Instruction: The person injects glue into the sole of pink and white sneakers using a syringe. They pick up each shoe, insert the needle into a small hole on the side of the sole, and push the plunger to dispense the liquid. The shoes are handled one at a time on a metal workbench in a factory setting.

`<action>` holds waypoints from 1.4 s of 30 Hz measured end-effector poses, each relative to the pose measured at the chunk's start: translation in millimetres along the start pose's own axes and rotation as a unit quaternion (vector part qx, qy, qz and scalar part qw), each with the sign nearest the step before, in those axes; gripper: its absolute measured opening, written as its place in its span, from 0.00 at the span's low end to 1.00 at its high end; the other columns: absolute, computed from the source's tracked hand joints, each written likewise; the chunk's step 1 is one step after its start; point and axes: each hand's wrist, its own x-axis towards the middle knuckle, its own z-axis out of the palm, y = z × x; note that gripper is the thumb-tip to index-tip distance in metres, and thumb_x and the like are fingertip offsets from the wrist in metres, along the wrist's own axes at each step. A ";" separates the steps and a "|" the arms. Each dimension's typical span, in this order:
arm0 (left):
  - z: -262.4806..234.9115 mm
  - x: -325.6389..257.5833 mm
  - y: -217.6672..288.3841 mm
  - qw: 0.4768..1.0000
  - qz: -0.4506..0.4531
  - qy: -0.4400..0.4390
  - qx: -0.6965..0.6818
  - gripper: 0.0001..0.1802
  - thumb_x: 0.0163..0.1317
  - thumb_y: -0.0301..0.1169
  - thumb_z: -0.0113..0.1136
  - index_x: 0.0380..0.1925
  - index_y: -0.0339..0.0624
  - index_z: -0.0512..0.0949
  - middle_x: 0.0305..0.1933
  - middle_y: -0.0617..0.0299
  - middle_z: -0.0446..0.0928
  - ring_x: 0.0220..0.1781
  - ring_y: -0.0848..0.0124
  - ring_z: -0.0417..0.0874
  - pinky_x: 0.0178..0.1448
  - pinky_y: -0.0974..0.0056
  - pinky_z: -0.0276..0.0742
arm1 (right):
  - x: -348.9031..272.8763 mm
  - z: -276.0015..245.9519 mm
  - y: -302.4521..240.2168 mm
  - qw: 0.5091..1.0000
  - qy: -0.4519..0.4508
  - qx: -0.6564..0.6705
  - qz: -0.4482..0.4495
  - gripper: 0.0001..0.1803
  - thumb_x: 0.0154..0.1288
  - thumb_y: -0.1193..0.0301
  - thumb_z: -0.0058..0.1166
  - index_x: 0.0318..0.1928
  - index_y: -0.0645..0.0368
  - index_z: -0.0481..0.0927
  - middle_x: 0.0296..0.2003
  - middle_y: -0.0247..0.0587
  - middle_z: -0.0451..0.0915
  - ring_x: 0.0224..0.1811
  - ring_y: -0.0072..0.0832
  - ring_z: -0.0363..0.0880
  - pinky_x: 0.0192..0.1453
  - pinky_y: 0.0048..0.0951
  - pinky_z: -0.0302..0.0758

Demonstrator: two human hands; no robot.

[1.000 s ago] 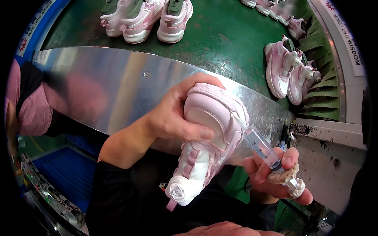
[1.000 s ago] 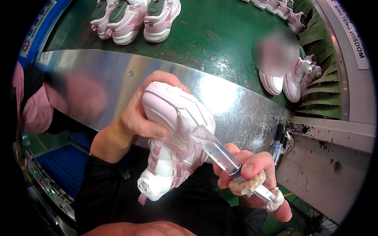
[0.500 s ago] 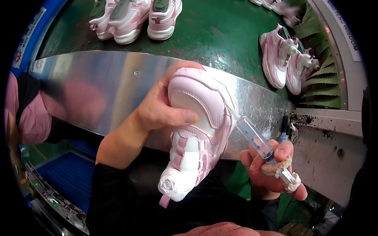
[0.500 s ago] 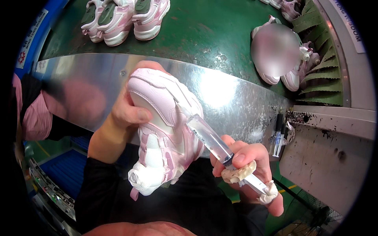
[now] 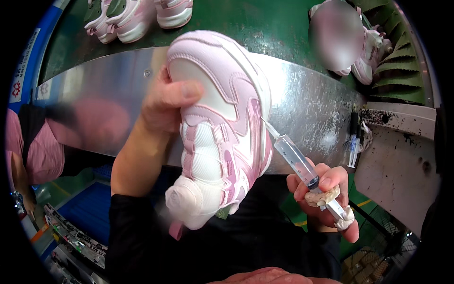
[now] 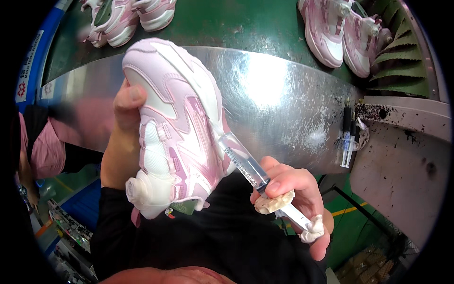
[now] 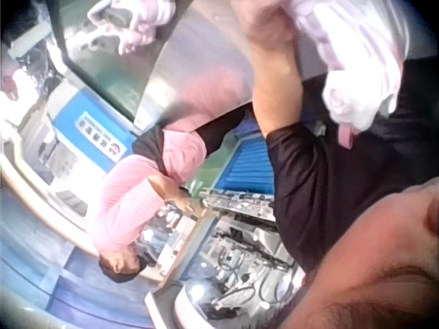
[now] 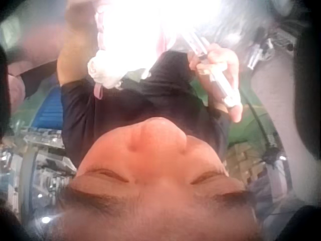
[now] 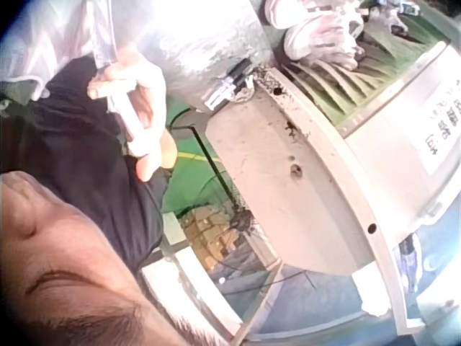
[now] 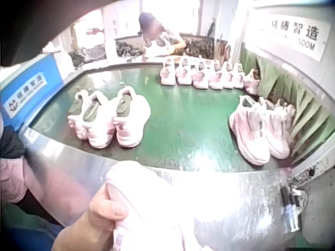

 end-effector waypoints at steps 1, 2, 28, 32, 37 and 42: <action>-1.2 -0.8 -2.5 1.000 -0.006 0.015 0.001 0.30 0.45 0.26 0.60 0.53 0.32 0.71 0.47 0.53 0.78 0.46 0.64 0.81 0.53 0.62 0.77 | -4.6 -0.6 1.3 1.000 0.005 -0.001 0.005 0.47 0.41 0.37 0.67 0.55 0.54 0.67 0.42 0.49 0.75 0.49 0.37 0.67 0.33 0.27 0.56; 7.0 1.2 -1.1 1.000 -0.003 -0.001 -0.026 0.29 0.46 0.26 0.58 0.53 0.32 0.71 0.47 0.51 0.79 0.45 0.62 0.82 0.52 0.61 0.79 | -8.4 -1.5 2.5 1.000 0.008 -0.002 0.008 0.46 0.41 0.37 0.67 0.55 0.54 0.68 0.42 0.49 0.75 0.50 0.38 0.67 0.33 0.28 0.57; -29.7 19.5 -11.0 0.990 -0.001 -0.054 -0.134 0.21 0.54 0.36 0.54 0.43 0.29 0.75 0.42 0.49 0.80 0.42 0.60 0.83 0.51 0.57 0.79 | -44.7 0.2 13.0 0.998 0.034 -0.043 0.008 0.49 0.40 0.34 0.61 0.50 0.64 0.74 0.37 0.46 0.78 0.33 0.30 0.70 0.38 0.29 0.57; -27.5 21.5 -7.9 0.990 -0.002 -0.048 -0.133 0.21 0.55 0.36 0.54 0.44 0.29 0.75 0.42 0.50 0.80 0.42 0.60 0.83 0.51 0.57 0.79 | -49.2 -1.8 12.7 0.998 0.026 -0.047 0.013 0.49 0.40 0.33 0.61 0.50 0.64 0.74 0.37 0.47 0.78 0.31 0.29 0.68 0.37 0.29 0.57; -26.9 24.2 -10.8 0.990 -0.011 -0.045 -0.133 0.22 0.55 0.37 0.54 0.44 0.30 0.75 0.42 0.50 0.80 0.42 0.60 0.83 0.51 0.57 0.79 | -56.0 -2.6 15.1 0.998 0.040 -0.037 0.011 0.48 0.42 0.33 0.60 0.49 0.64 0.75 0.37 0.47 0.78 0.31 0.29 0.67 0.37 0.29 0.57; -25.0 20.2 -11.9 0.990 -0.021 -0.034 -0.132 0.22 0.56 0.37 0.54 0.44 0.30 0.75 0.42 0.50 0.80 0.42 0.60 0.83 0.51 0.57 0.79 | -55.2 -4.6 15.4 0.999 0.041 -0.030 0.018 0.47 0.42 0.33 0.59 0.48 0.64 0.75 0.36 0.47 0.78 0.30 0.29 0.67 0.36 0.28 0.58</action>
